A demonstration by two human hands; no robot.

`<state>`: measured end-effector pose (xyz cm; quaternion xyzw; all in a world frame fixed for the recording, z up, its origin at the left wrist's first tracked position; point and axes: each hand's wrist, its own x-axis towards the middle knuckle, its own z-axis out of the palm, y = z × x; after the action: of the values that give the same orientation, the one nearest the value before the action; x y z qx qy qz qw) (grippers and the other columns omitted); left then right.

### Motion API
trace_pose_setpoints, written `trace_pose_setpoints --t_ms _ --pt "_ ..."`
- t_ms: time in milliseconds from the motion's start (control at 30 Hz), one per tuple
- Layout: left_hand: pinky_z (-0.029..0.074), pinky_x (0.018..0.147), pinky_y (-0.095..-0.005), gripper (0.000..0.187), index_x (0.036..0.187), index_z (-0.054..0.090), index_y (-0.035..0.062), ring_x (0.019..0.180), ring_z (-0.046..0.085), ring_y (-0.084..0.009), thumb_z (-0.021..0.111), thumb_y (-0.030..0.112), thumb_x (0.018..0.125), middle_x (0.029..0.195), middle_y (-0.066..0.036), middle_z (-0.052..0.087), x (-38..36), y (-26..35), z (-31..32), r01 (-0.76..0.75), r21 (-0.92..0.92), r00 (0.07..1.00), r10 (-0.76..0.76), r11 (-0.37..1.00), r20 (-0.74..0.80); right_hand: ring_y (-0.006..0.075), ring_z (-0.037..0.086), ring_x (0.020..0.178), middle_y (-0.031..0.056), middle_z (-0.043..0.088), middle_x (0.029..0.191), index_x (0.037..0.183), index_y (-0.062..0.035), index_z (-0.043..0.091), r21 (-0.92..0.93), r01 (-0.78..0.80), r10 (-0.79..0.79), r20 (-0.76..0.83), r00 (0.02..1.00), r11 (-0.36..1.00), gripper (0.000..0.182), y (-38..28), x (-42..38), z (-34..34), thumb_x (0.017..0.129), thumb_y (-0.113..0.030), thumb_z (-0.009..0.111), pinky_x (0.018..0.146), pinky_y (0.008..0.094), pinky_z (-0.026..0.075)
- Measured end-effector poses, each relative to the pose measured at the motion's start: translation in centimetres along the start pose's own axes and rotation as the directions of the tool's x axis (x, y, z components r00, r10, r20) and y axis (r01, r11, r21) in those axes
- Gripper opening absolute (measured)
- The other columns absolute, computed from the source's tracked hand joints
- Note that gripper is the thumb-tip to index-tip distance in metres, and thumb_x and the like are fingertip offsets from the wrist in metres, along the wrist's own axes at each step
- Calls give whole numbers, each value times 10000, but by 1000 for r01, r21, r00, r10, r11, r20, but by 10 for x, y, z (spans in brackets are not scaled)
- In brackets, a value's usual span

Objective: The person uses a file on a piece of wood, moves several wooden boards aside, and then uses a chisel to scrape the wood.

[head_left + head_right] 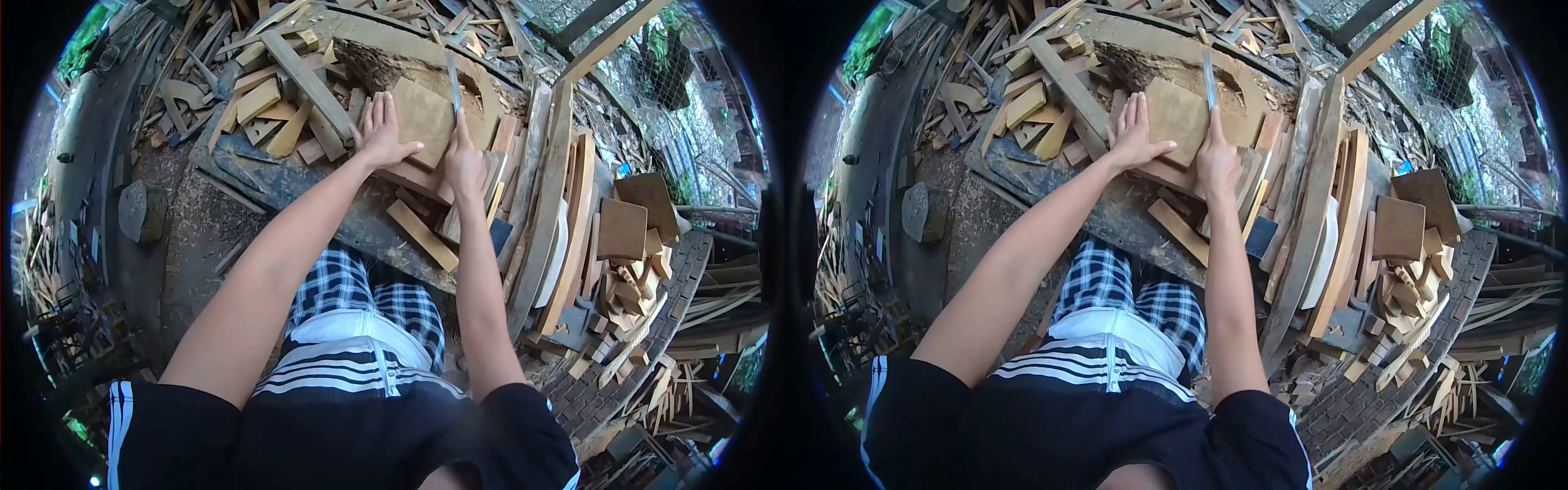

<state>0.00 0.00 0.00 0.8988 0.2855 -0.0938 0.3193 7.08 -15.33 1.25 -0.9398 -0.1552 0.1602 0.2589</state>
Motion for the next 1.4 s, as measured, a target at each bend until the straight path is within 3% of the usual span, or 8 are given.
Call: trace_pose_setpoints --t_ms 67,267,533,633,700,933,1233,1400 --pt "25 1113 -667 1255 1516 -113 110 1476 -42 -294 752 533 711 1605 -92 -58 0 3 -4 17 -11 1000 -17 1000 9 452 652 760 272 657 832 1470 -324 330 -47 51 -56 -133 990 998 511 -2 6 1 978 -238 440 663 535 508" --pt "22 1114 -665 1262 1515 -122 117 1476 -45 -291 750 542 708 1604 -91 -69 4 -6 -11 32 44 1000 -32 999 -1 462 634 695 309 609 724 1463 -339 338 63 128 -124 -73 990 990 467 7 -77 32 1006 -274 405 588 534 466" --pt "16 1103 -681 1261 1514 -127 124 1476 -48 -289 743 554 709 1604 -91 -75 3 1 3 6 31 1000 -7 1000 10 438 641 659 286 614 702 1449 -311 376 -18 53 -56 -255 965 998 465 19 5 14 990 -250 411 572 517 480" --pt "17 1110 -672 1257 1515 -127 131 1477 -42 -287 740 557 711 1605 -80 -78 4 -2 0 30 49 1000 -30 998 -6 436 634 638 287 613 705 1457 -304 362 130 33 -15 -136 991 991 488 12 -52 20 982 -202 411 573 516 485" --pt "22 1112 -668 1256 1513 -133 125 1477 -37 -295 738 553 715 1604 -84 -81 0 0 0 16 23 1000 -17 1000 10 461 630 691 320 603 724 1467 -293 343 52 198 -186 -179 966 979 481 16 -88 30 996 -232 424 585 535 463" --pt "25 1108 -672 1261 1503 -147 81 1473 -24 -318 729 552 727 1596 -134 -84 -3 7 3 87 -23 996 -88 996 -26 443 644 674 260 634 721 1464 -283 347 -70 78 -87 -126 988 995 535 -1 -20 4 954 -174 467 592 543 493" --pt "12 1114 -664 1253 1512 -135 114 1476 -43 -289 734 549 719 1603 -92 -71 2 2 2 36 16 999 -36 999 -6 461 638 720 282 632 753 1464 -329 333 -41 124 -125 -12 992 991 529 8 -44 9 965 -199 449 630 556 493" --pt "9 1116 -662 1247 1513 -127 113 1476 -46 -285 732 552 723 1603 -93 -63 1 3 2 23 26 1000 -23 999 -7 474 628 713 294 628 763 1461 -332 336 55 162 -146 -218 965 985 499 9 0 15 981 -231 429 626 552 492"
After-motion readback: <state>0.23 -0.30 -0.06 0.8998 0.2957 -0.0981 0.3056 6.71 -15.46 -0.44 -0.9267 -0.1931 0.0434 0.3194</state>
